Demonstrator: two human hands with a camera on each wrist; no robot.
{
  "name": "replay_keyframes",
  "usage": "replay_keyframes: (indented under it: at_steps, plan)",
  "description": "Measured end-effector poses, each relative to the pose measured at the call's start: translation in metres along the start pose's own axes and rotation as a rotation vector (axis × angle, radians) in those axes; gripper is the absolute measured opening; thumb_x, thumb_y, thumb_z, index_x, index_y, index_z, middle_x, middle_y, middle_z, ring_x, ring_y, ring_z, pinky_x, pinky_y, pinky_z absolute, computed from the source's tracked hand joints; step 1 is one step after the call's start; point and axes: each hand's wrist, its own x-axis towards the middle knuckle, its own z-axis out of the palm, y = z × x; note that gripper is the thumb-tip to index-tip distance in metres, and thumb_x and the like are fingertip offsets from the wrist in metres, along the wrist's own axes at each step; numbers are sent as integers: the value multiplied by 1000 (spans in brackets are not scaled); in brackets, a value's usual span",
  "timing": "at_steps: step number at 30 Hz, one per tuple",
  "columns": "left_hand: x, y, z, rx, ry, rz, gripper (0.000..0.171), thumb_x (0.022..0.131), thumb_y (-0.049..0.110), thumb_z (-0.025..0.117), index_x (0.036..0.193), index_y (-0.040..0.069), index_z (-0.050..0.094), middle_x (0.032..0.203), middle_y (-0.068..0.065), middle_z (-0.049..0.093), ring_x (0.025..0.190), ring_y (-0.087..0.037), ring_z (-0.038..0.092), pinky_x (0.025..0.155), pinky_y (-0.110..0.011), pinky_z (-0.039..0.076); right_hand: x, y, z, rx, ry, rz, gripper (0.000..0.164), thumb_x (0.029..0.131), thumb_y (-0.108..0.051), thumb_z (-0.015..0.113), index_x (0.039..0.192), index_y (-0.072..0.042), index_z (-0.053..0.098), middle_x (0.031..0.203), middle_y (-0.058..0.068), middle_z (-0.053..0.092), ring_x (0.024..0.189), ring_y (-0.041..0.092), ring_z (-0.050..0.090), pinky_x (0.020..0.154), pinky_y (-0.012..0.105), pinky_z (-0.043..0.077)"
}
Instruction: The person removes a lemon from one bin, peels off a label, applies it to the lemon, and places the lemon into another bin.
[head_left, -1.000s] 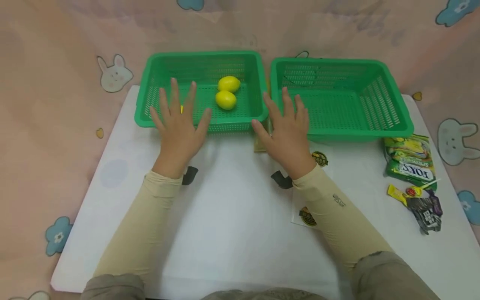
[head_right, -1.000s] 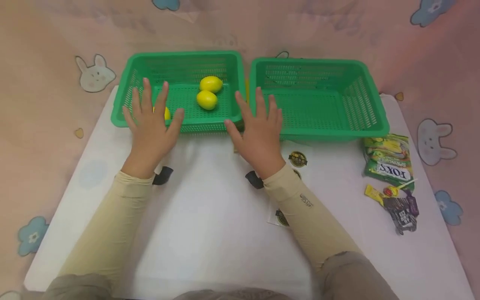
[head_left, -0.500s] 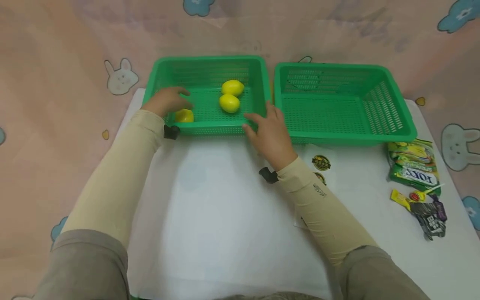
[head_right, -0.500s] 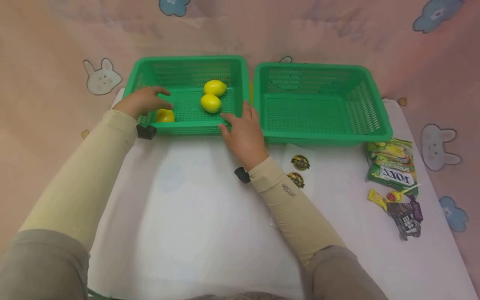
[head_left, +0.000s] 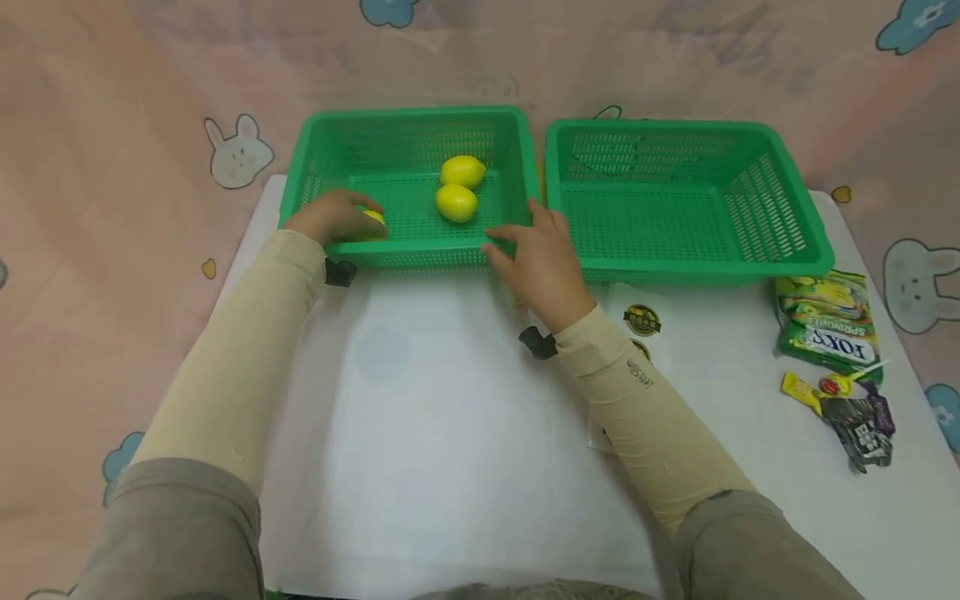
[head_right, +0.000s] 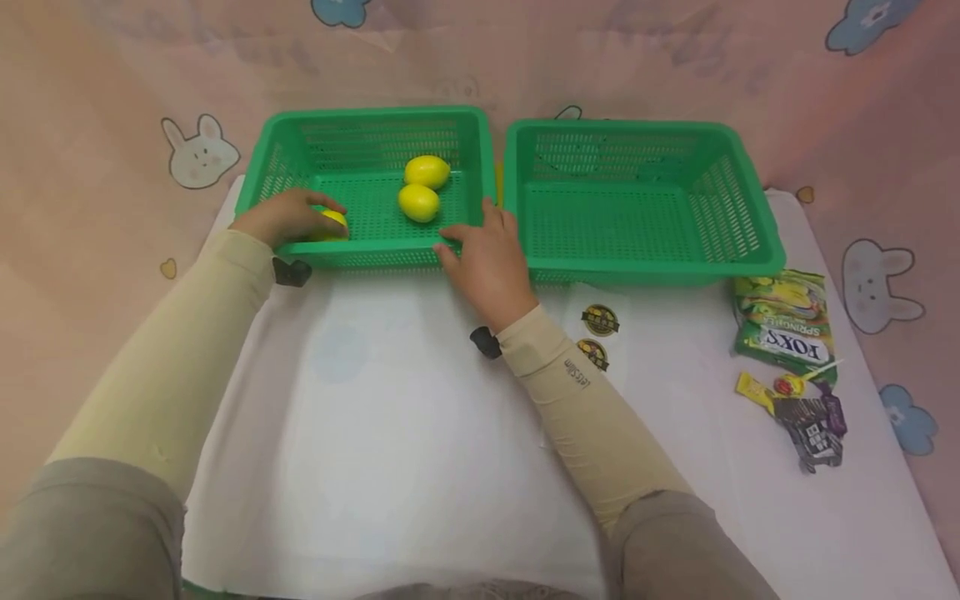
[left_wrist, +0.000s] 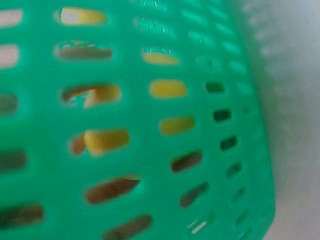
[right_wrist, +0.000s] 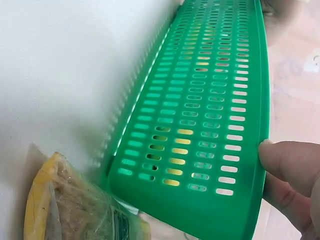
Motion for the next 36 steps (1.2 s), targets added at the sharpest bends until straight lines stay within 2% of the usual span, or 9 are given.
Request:
replay_keyframes:
  at_steps: [4,8,12,15,20,24,29,32,36]
  plan:
    - [-10,9,1,-202,113,53,66,102,41,68,161,21,48,162,-19,40,131,-34,47,109,-51,44,2,0,0,-12,0,-7,33,104,-38,71,130,-19,78,160,32,41,149,46,33,120,52,33]
    - [-52,35,12,-373,254,136,61,101,38,73,158,28,53,160,-8,44,124,-25,51,99,-41,51,3,0,1,-15,-7,-13,34,104,-39,70,130,-19,78,159,32,41,149,46,33,119,52,34]
    - [-102,61,51,-369,299,255,56,99,35,76,152,27,60,151,-6,55,116,-28,53,88,-41,52,1,3,1,-14,-12,-9,34,104,-39,70,131,-18,78,160,32,40,149,47,32,120,53,33]
    - [-121,70,94,-322,275,364,56,98,29,77,151,21,61,144,-10,59,112,-30,56,86,-44,52,1,6,0,-22,-4,-9,35,104,-39,70,131,-18,78,159,33,41,149,49,33,121,54,32]
    - [-120,75,159,-223,246,381,59,101,22,74,156,14,54,147,-19,54,127,-35,54,101,-48,49,0,8,-1,-31,17,-13,35,104,-39,70,131,-17,78,159,33,41,147,50,35,120,55,33]
    - [-113,77,192,-184,247,320,60,104,23,72,159,16,51,150,-23,48,125,-42,54,99,-48,51,1,7,0,-37,19,-9,36,104,-39,70,131,-18,78,160,32,40,147,49,35,120,55,33]
    - [-109,75,203,-118,285,299,62,105,29,71,161,18,48,154,-23,45,121,-44,53,92,-47,53,4,6,-2,-13,6,-14,38,104,-39,70,134,-17,76,162,31,38,149,48,33,121,54,32]
    - [-114,75,204,-43,312,295,67,106,38,68,165,21,42,161,-25,37,129,-47,46,100,-53,48,-2,11,-10,46,38,-26,42,104,-39,70,138,-14,73,163,26,39,151,45,32,121,53,33]
    - [-132,80,211,19,473,395,68,104,41,69,163,18,45,166,-25,30,142,-50,33,106,-64,38,-29,27,-34,175,192,-41,40,104,-33,70,137,-10,72,157,16,52,146,38,41,118,52,36]
